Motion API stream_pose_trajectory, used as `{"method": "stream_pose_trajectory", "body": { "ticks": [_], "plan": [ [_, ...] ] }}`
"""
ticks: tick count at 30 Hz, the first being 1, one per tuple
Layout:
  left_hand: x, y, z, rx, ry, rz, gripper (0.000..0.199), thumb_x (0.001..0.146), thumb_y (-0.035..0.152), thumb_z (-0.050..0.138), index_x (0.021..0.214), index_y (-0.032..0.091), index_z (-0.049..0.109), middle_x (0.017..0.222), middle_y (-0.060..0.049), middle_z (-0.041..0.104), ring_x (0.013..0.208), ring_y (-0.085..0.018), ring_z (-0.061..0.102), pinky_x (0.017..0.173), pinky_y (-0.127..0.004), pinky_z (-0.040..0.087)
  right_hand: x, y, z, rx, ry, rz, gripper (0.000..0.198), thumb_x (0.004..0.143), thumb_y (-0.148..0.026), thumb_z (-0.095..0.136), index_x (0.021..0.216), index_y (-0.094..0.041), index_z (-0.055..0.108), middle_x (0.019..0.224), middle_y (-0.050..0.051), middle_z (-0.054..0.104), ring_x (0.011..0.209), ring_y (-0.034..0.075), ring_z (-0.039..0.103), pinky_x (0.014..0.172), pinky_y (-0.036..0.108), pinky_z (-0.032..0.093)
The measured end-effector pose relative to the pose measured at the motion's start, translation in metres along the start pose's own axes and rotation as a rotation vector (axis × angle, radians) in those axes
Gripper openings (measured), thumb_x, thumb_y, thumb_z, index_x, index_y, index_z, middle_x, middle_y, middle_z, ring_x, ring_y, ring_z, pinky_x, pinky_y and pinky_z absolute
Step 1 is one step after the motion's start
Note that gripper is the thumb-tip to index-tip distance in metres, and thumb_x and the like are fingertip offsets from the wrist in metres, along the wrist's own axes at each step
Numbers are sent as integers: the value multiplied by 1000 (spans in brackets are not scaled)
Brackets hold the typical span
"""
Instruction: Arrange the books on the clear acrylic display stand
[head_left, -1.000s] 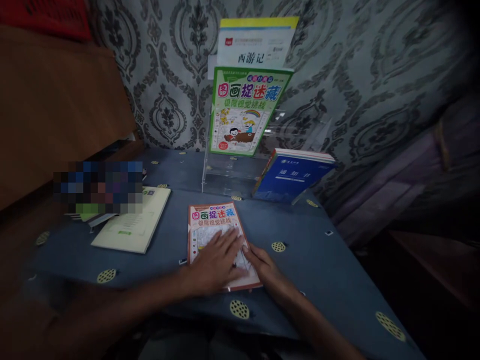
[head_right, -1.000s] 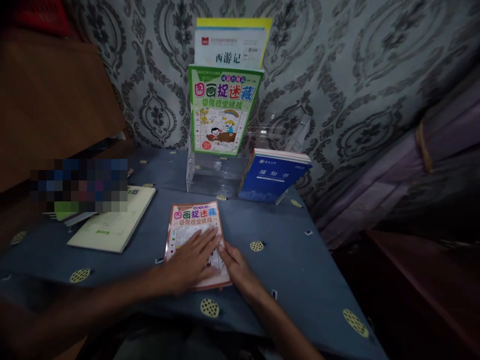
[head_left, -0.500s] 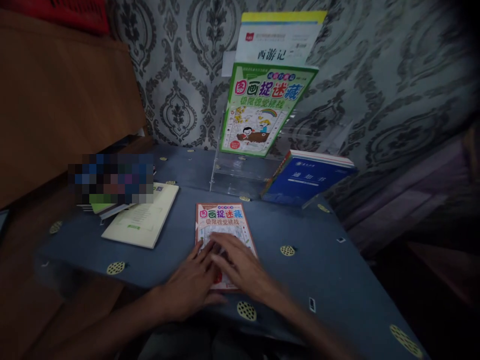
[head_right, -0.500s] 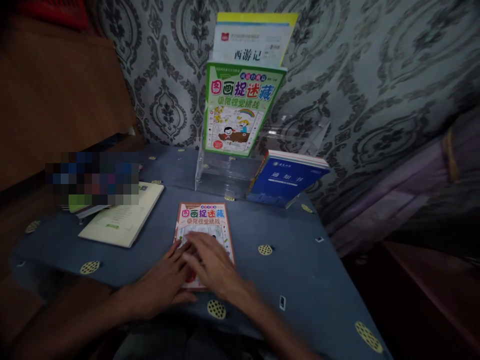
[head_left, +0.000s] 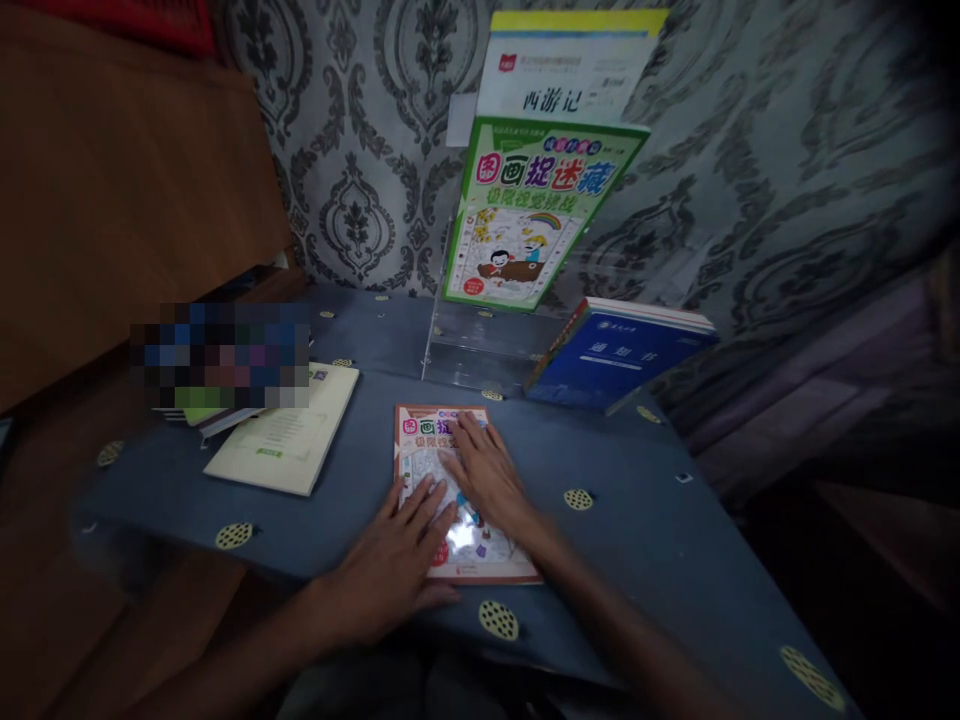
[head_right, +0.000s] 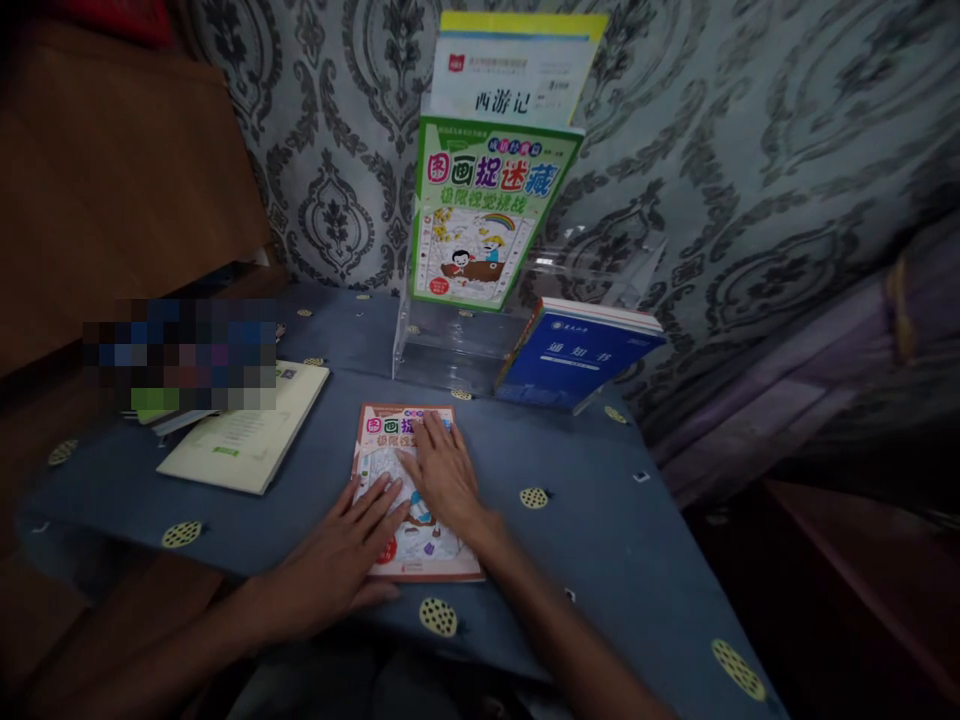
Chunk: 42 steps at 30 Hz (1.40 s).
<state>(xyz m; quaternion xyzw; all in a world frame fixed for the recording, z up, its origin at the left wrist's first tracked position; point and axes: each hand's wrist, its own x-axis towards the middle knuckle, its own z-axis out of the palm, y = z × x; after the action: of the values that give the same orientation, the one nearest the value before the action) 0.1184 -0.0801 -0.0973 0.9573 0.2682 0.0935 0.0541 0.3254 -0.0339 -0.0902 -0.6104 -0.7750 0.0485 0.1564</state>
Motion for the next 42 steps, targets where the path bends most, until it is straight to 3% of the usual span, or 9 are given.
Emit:
{"method": "stream_pose_trajectory", "body": {
  "ticks": [7,10,15,18,21,25,29,35,42],
  "plan": [
    [1,6,-1,-290,8,-128,78,92,64,49,154,20,30,162,-19,24,152,-34,14,119,-65,13,-79,1,18,-35,188,26,53,101,-47,38,146,-21,48,158,15,36,148,34,30,114,58,36],
    [10,2,-6,-708,256,-362,61,96,55,47,146,20,43,163,-17,23,152,-32,20,121,-56,21,-85,-3,18,-18,191,39,54,100,-49,41,145,-20,50,158,16,35,147,37,29,113,61,36],
    [37,-16,-27,-1479,760,-855,48,83,42,68,125,22,56,145,-13,54,140,-31,44,110,-45,44,-82,-2,17,57,168,94,54,98,-50,47,143,-22,53,159,15,36,147,38,29,115,62,34],
    [49,-19,-35,-1870,672,-1004,38,76,34,76,106,16,64,120,-17,71,123,-36,61,95,-46,55,-84,3,18,136,132,125,53,96,-49,49,145,-27,51,160,10,34,148,36,28,116,60,33],
    [55,-14,-33,-2118,485,-1022,34,72,29,80,97,10,68,95,-20,77,103,-40,71,85,-47,59,-85,6,21,254,115,168,56,96,-50,49,147,-29,47,162,7,29,148,33,28,118,54,32],
    [58,-5,-27,-2268,460,-977,40,76,27,77,110,8,66,94,-20,78,94,-38,74,85,-49,59,-85,3,23,475,236,294,67,97,-52,43,156,-24,29,166,7,18,151,27,21,119,44,34],
    [61,0,-36,-2330,452,-878,47,78,30,77,119,10,64,99,-19,77,100,-38,72,87,-48,58,-84,-5,20,670,377,324,74,98,-51,41,159,-20,16,164,9,24,150,23,25,121,39,29],
    [78,-2,-67,-2038,681,-782,42,77,41,77,108,14,67,99,-14,78,100,-33,73,85,-43,60,-63,6,-6,906,370,331,67,94,-61,45,147,-21,45,150,11,50,139,28,46,115,44,39],
    [112,-31,-104,-1820,804,-465,52,65,55,81,99,17,68,99,-8,78,99,-31,73,87,-41,58,-13,17,-88,947,331,77,51,91,-58,49,126,-22,56,113,12,73,102,29,70,83,44,59]
  ]
}}
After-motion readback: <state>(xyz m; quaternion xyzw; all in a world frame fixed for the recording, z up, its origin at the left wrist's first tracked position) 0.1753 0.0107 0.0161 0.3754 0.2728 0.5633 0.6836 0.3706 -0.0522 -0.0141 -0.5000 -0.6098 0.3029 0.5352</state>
